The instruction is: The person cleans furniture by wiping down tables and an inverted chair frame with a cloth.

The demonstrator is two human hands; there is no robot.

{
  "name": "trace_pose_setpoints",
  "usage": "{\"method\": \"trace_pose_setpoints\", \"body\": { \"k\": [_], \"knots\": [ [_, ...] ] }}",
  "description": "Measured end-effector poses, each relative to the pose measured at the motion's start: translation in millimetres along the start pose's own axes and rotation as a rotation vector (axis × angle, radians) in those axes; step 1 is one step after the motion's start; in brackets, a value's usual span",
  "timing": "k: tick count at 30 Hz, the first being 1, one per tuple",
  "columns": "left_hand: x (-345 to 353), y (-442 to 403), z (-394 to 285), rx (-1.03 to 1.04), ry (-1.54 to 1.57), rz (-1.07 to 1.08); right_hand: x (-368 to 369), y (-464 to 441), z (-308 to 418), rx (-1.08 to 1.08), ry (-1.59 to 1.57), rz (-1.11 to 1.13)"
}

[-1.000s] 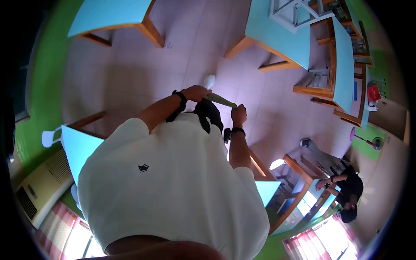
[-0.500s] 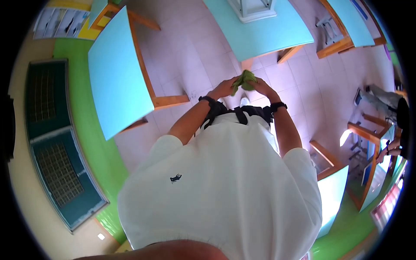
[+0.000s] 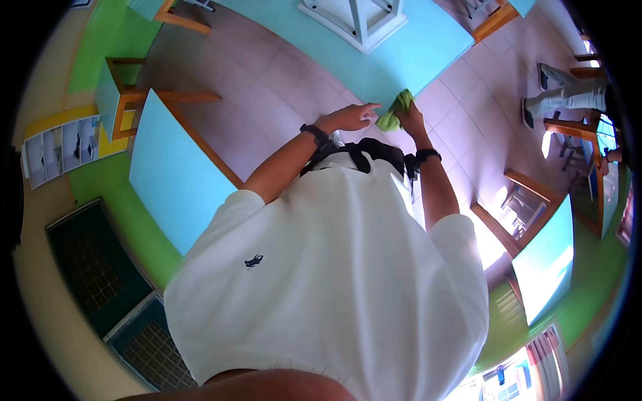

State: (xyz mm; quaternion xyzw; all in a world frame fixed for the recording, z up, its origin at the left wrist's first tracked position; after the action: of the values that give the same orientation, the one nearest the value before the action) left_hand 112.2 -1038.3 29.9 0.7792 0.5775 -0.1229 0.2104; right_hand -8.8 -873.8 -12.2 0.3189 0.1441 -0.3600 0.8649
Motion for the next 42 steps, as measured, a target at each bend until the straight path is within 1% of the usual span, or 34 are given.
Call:
{"method": "trace_pose_setpoints", "body": {
  "k": [1,2,4,5,6,7,8,9,11,12,13,15,16,18,19,20,21,22,24,25,27,28,29,30,31,32,33,35,36,37,39,40,42],
  "knots": [
    [-16,6,16,-0.026,0.066,-0.008,4,-7,5,0.081,0.120,-0.076],
    [-40,12,22,-0.015,0.064,0.005,16,-15,9,0.090,0.116,-0.091],
    [-83,23,26,-0.032,-0.055,-0.067,43,-16,0,0.028,0.212,-0.184],
    [-92,30,28,-0.044,-0.103,-0.105,53,-7,-5,0.004,0.268,-0.222],
    [-99,32,31,-0.037,-0.090,-0.088,62,-3,2,-0.060,0.270,-0.233],
    [-122,31,35,0.008,-0.067,-0.214,74,-5,9,-0.013,0.288,-0.215],
    [-145,28,33,0.052,-0.051,-0.341,78,-10,15,-0.033,0.289,-0.232],
    [-162,25,23,0.057,-0.053,-0.332,83,-12,19,-0.048,0.290,-0.243],
    [-197,9,-15,0.280,-0.140,-0.534,77,-26,13,-0.002,0.287,-0.230],
    [-212,7,-29,0.341,-0.178,-0.611,75,-31,11,0.035,0.297,-0.208],
    [-228,3,-38,0.342,-0.172,-0.608,70,-36,15,0.041,0.299,-0.209],
    [-257,3,-64,0.451,-0.353,-0.689,56,-45,18,0.083,0.356,-0.263],
    [-274,2,-74,0.445,-0.351,-0.694,48,-52,16,0.027,0.362,-0.332],
    [-294,2,-96,0.545,-0.523,-0.677,31,-62,18,0.036,0.421,-0.414],
    [-307,-1,-99,0.536,-0.532,-0.674,26,-73,18,0.059,0.435,-0.435],
    [-320,-5,-101,0.582,-0.596,-0.659,19,-84,25,0.091,0.474,-0.480],
    [-327,-8,-103,0.632,-0.661,-0.638,14,-101,20,0.126,0.453,-0.475],
    [-332,-13,-104,0.636,-0.673,-0.622,10,-115,14,0.155,0.416,-0.485],
    [-345,-35,-97,0.473,-0.548,-0.507,-2,-143,18,0.180,0.370,-0.508],
    [-343,-39,-99,0.487,-0.557,-0.483,-6,-149,16,0.173,0.366,-0.518],
    [-347,-55,-102,0.665,-0.996,-0.499,-16,-170,37,0.142,0.301,-0.523],
    [-347,-62,-103,0.690,-0.993,-0.469,-19,-180,40,0.121,0.289,-0.533],
    [-347,-73,-102,0.612,-1.040,-0.386,-22,-189,42,0.102,0.278,-0.539],
    [-349,-82,-100,0.537,-1.090,-0.302,-26,-196,44,0.129,0.255,-0.555],
    [-351,-91,-104,0.561,-1.090,-0.266,-25,-202,50,0.076,0.270,-0.522],
    [-350,-100,-104,0.518,-1.119,-0.129,-19,-202,56,0.023,0.291,-0.483],
    [-351,-108,-102,0.464,-1.147,-0.002,-18,-201,63,0.041,0.278,-0.483],
    [-361,-124,-102,0.484,-1.142,0.068,-12,-208,72,0.131,0.340,-0.346],
    [-363,-130,-101,0.503,-1.140,0.118,-11,-210,72,0.179,0.349,-0.325],
    [-365,-132,-98,0.496,-1.133,0.123,-9,-213,76,0.183,0.350,-0.316],
    [-360,-134,-90,0.406,-1.030,0.220,-8,-214,75,0.193,0.331,-0.347],
    [-360,-136,-91,0.406,-1.023,0.223,-8,-215,75,0.199,0.333,-0.343],
    [-362,-138,-90,0.339,-0.974,0.272,-7,-218,73,0.152,0.240,-0.391]
  ]
}}
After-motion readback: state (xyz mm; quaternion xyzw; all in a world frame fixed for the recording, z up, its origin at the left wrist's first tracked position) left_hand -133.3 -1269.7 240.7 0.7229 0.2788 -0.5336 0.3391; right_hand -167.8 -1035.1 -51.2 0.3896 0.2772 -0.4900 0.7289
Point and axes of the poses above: each hand's wrist, its own y-axis away from the middle knuckle, its own x-axis out of the palm, z = x × y, the point moved 5 cm from there along -y, towards the middle knuckle, and after that the axes turned 8 degrees about x, right-handed, at the moved point
